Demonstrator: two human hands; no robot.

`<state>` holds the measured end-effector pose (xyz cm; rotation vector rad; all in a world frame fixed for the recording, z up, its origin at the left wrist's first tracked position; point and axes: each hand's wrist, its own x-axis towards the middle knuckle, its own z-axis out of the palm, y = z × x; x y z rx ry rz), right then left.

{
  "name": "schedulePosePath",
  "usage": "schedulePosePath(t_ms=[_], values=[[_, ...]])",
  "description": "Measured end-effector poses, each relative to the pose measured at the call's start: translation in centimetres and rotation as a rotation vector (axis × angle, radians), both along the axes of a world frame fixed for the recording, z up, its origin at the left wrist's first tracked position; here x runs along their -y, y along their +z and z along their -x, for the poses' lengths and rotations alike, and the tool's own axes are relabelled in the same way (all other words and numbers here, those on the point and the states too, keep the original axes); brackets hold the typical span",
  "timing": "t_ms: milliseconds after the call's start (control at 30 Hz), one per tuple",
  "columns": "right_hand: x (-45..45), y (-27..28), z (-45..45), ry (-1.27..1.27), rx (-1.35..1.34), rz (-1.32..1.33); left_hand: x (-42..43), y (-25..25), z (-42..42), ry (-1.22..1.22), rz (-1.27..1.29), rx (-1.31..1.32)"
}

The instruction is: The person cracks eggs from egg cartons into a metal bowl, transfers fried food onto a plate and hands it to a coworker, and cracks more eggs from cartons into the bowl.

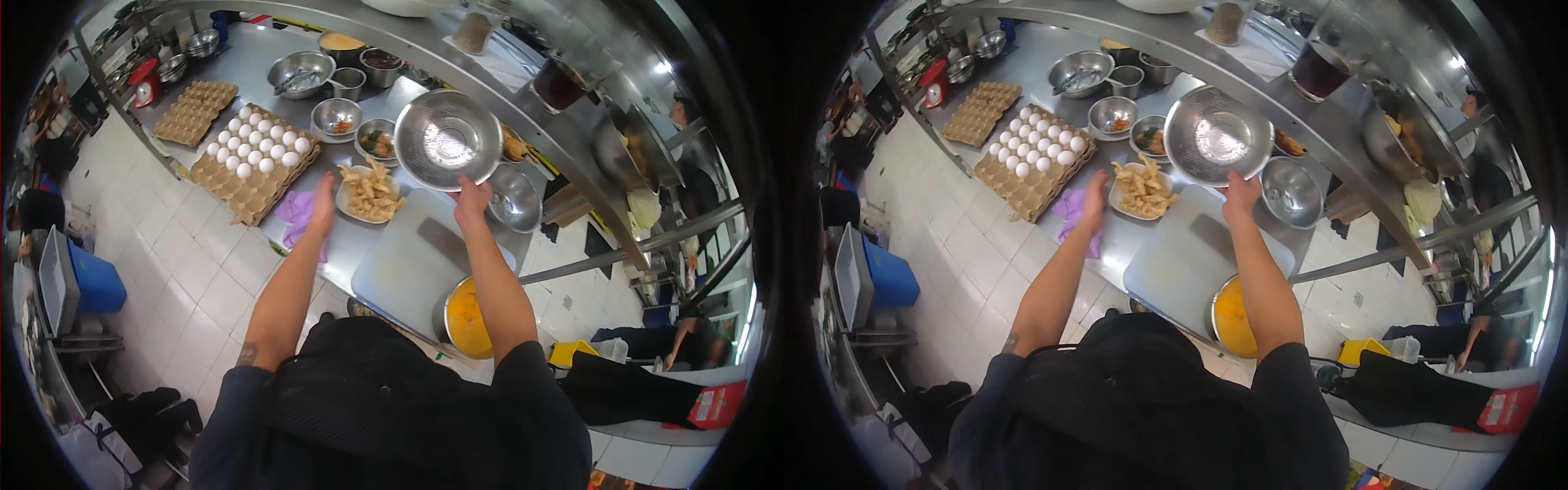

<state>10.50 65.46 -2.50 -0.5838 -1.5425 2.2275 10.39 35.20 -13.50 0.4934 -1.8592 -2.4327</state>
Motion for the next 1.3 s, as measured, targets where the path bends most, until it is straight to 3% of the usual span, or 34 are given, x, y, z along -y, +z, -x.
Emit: schedulePosePath(t_ms=[33,100,167,233,300,333,400,567,667,767,933,1000,1033,1067,1133,1300], values=[[-2.5,-0.5,0.1,-0.039,-0.049,-0.106,0.7,-0.1,-0.5,-0.024,0.031,-0.012],[-10.8,-2.6,-0.1,-0.319,-0.112,-1.0,1.8,2.1,-2.8,0.02,-0.016,0.031],[-14.5,1.0,-2.7,-0.518,-0.413,-1.4,3.0,2.1,-4.3,0.073,0.021,0.01],[-17.1,1.5,-4.5,-0.488,-0.31,-1.497,4.8,0.7,-5.2,0.138,0.071,-0.011],[-17.9,0.5,-5.7,-0.465,-0.177,-1.677,5.9,-2.0,-5.4,0.144,0.363,-0.081],[-17.9,-0.2,-6.5,-0.463,-0.17,-1.674,6.1,-3.3,-5.7,0.14,0.368,-0.077],[-18.1,-1.5,-7.5,-0.329,0.097,-1.65,6.1,-4.7,-6.4,0.11,0.748,-0.082],[-19.7,-0.1,-6.9,-0.484,-0.129,-1.651,6.0,-3.7,-7.2,0.075,0.773,-0.133],[-20.1,-0.5,-6.6,-0.413,-0.214,-1.672,5.9,-3.3,-7.0,0.078,0.743,-0.091],[-19.1,-0.7,-7.4,-0.348,-0.089,-1.795,6.3,-3.7,-7.4,0.069,0.714,-0.086],[-21.2,-1.2,-5.1,-0.547,-0.1,-1.629,6.6,-4.1,-7.3,0.078,0.684,-0.118],[-22.3,-2.8,-3.7,-0.539,0.058,-1.156,6.6,-3.9,-7.2,0.058,0.651,-0.047],[-22.0,-3.6,-3.4,-0.427,-0.166,-0.925,6.7,-3.8,-7.2,0.063,0.663,-0.043],[-21.9,-4.3,-3.3,-0.423,-0.161,-0.913,6.7,-3.7,-7.3,0.051,0.684,-0.038],[-21.1,-4.6,-3.6,-0.334,0.093,-0.306,6.7,-3.5,-7.1,0.04,0.714,-0.033],[-22.3,-6.5,-4.0,-0.229,0.249,-0.155,6.7,-3.4,-7.1,0.078,0.589,-0.016]])
